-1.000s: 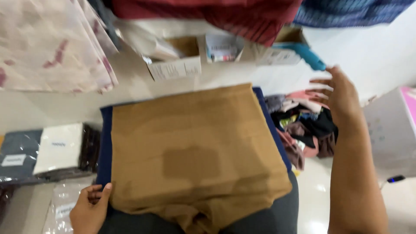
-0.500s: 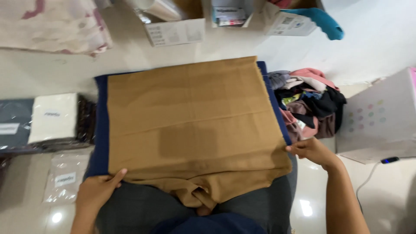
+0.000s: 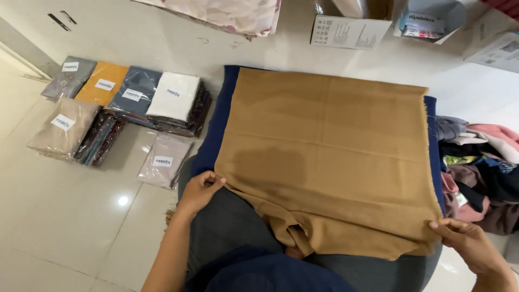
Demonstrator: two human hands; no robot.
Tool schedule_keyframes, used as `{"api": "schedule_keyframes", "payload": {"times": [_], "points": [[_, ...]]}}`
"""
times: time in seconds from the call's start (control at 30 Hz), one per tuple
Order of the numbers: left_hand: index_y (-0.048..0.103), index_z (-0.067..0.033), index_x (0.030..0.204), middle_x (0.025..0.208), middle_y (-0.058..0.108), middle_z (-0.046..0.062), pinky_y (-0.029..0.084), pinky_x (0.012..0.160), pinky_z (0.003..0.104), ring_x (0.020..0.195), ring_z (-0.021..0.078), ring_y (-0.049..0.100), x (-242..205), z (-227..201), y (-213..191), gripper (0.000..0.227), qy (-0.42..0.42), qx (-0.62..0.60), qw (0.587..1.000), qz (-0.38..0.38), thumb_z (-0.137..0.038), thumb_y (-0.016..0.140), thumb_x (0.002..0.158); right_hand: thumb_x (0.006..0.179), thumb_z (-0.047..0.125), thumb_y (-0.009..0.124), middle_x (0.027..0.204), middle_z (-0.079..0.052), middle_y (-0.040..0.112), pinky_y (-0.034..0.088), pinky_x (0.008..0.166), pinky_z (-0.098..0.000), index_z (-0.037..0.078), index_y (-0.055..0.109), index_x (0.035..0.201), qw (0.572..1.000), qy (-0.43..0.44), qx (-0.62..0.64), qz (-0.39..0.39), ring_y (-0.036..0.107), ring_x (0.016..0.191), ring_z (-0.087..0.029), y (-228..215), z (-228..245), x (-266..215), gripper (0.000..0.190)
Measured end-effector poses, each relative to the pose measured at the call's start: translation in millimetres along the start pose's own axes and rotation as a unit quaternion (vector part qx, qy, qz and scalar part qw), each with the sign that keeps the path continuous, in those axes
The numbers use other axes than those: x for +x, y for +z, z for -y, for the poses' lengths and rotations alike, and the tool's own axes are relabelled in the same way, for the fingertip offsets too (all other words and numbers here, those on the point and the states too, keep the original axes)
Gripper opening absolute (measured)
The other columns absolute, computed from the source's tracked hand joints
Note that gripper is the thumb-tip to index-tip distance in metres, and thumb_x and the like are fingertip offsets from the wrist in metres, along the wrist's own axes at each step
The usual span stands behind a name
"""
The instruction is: Cleaning a piece of fabric with a lint roller and then folding it neatly.
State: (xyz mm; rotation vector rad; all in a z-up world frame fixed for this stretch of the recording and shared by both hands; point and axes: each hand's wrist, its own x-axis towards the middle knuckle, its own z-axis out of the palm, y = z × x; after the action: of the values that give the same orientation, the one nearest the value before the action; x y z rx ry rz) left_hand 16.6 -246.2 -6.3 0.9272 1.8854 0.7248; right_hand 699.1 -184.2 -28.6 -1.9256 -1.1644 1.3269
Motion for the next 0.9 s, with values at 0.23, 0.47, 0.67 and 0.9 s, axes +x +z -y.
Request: {"api": "schedule_keyframes", "payload": {"times": [0.23,0.47,0.67,0.9], "points": [[0.070,-0.0138,0.101,0.100,0.073,0.004,0.053,0.087,0.030,0.099,0.0134,0.068,13.4,28.4,-18.6,0.022,0.020,-0.156,0.984,0.079,-0.035,0.067,0.098,0.109,0.005,0.054,0.117,-0.016,0.070,0.048,0.092,-0.0460,-0.004,0.067,0.110,0.971,-0.115,0.195,0.072,0.063,0.106,-0.029,-18.0,-23.7,7.9,0.015],[0.054,-0.0185,0.092,0.084,0.053,-0.004,0.056,0.100,0.037,0.085,0.0098,0.060,12.3,34.7,-12.2,0.019,0.037,-0.296,0.946,0.127,-0.032,0.062,0.103,0.111,0.008,0.043,0.135,-0.020,0.064,0.042,0.104,-0.0397,-0.006,0.057,0.130,0.949,-0.163,0.255,0.085,0.057,0.124,-0.027,10.8,18.5,-19.7,0.028],[0.052,-0.0172,0.125,0.087,0.062,0.005,0.056,0.087,0.035,0.085,0.0151,0.063,16.6,12.2,-7.8,0.026,0.080,-0.319,0.944,-0.002,-0.017,0.063,0.101,0.116,0.022,0.051,0.089,0.002,0.052,0.041,0.071,-0.0221,0.014,0.052,0.100,0.954,-0.181,0.239,-0.013,0.051,0.079,-0.008,19.5,34.8,-20.5,0.018],[0.067,-0.0110,0.109,0.093,0.063,0.002,0.045,0.068,0.024,0.081,0.0114,0.056,36.5,-100.1,-46.1,0.019,0.186,-0.282,0.941,-0.029,-0.020,0.051,0.112,0.111,0.026,0.062,0.098,0.010,0.062,0.047,0.075,-0.0192,0.021,0.058,0.107,0.932,-0.191,0.260,-0.164,0.058,0.085,-0.001,23.8,133.0,-4.1,0.008]]}}
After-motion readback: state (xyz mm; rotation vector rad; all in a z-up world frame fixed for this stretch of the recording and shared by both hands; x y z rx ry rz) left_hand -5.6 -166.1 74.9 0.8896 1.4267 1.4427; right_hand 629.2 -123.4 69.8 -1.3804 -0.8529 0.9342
